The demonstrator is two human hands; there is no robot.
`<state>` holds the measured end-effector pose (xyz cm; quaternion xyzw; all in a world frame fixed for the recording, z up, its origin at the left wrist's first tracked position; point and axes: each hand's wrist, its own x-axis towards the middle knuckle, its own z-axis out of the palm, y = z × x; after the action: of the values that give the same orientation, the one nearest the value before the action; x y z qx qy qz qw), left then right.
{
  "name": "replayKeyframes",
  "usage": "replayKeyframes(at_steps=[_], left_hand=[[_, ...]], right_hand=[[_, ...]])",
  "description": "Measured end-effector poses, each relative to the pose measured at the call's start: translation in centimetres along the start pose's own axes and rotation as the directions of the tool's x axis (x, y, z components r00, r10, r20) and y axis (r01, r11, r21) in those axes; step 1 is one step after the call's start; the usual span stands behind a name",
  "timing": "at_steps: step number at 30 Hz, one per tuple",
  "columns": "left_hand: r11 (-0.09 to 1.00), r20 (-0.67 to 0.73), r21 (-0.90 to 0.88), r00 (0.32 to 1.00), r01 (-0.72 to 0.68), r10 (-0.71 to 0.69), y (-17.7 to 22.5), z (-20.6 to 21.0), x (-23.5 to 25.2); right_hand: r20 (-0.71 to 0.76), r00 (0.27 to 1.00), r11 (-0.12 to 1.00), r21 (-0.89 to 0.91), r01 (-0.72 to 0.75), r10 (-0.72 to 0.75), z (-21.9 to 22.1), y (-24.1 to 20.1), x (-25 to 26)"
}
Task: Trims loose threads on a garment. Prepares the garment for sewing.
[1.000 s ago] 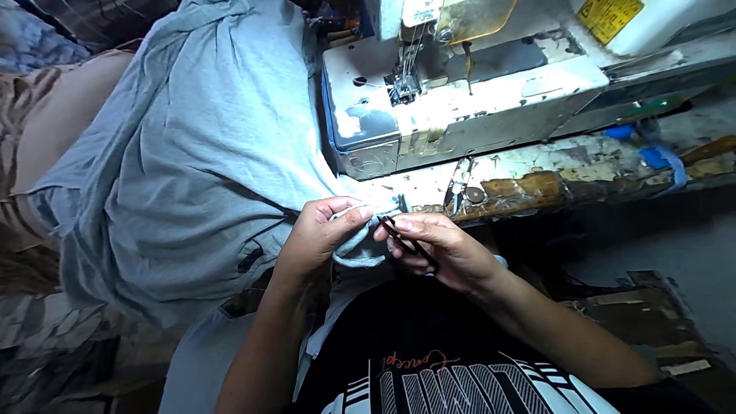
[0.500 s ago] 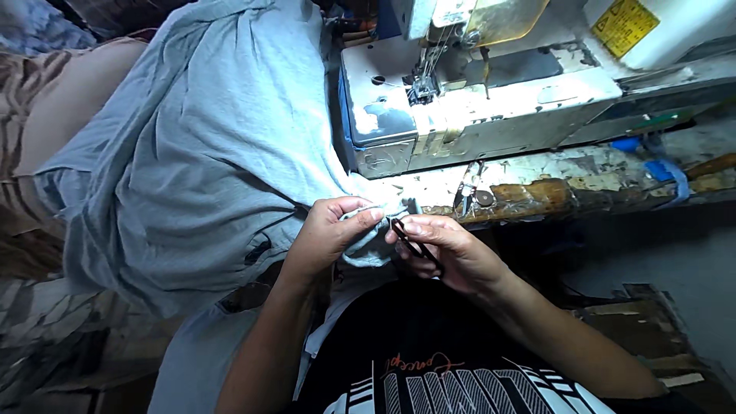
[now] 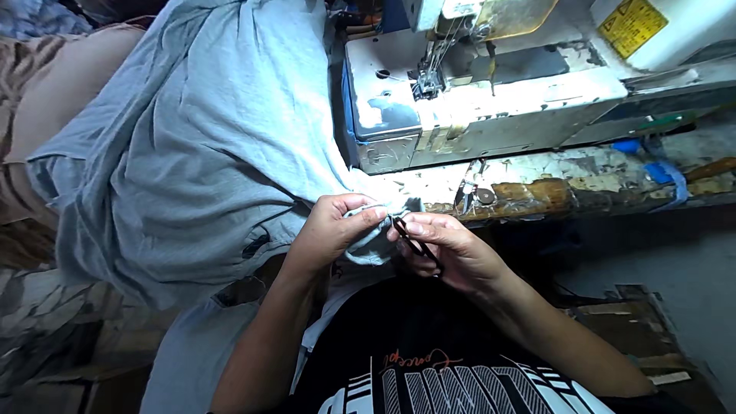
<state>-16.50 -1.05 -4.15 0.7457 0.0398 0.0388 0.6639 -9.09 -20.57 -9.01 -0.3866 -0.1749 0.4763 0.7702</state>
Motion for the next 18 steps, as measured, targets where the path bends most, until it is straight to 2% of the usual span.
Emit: replayKeyframes(at_steps=[4,7,9,10,12,14,15,18], left_hand=[[1.0,0.02,0.001,1.0,0.013,-0.013,0.0,0.1,-0.1],[1.0,0.012,0.013,1.0,0.012,-0.013,-0.3,0.2,0.1],[1.0,-0.011,0.0,1.0,0.007,-0.007,-0.3,0.2,0.1],[1.0,-0.022,-0.009,1.0,0.009,-0.009,-0.2,0.2,0.2],[1.0,-0.042,-0.018,0.999,0.009,-0.01,0.0,0.2,0.2],[1.0,-0.048,-0.01,0.999,0.008,-0.008,0.1,0.2,0.2],[1.0,-0.047,0.001,0.999,0.003,-0.003,0.1,0.3,0.2],[1.0,-0.049,0.028,0.999,-0.003,0.004,0.1,0.3,0.2]], right_hand=[[-0.024,0.999,1.0,-0.011,0.022,-0.022,0.0,0.3,0.1],[-0.028,0.992,0.992,-0.023,0.122,-0.123,0.0,0.4,-0.1],[-0.034,0.978,0.968,-0.156,0.198,-0.206,-0.2,0.3,-0.4],[-0.041,0.967,0.929,-0.29,0.228,-0.25,-0.2,0.3,-0.5],[-0.032,0.927,0.759,-0.586,0.285,-0.373,-0.1,0.3,-1.0],[0.015,0.871,0.585,-0.735,0.342,-0.491,0.1,0.5,-1.3],[0.032,0.855,0.555,-0.748,0.363,-0.517,0.2,0.6,-1.3],[0.039,0.872,0.598,-0.712,0.367,-0.489,0.3,0.7,-1.2]])
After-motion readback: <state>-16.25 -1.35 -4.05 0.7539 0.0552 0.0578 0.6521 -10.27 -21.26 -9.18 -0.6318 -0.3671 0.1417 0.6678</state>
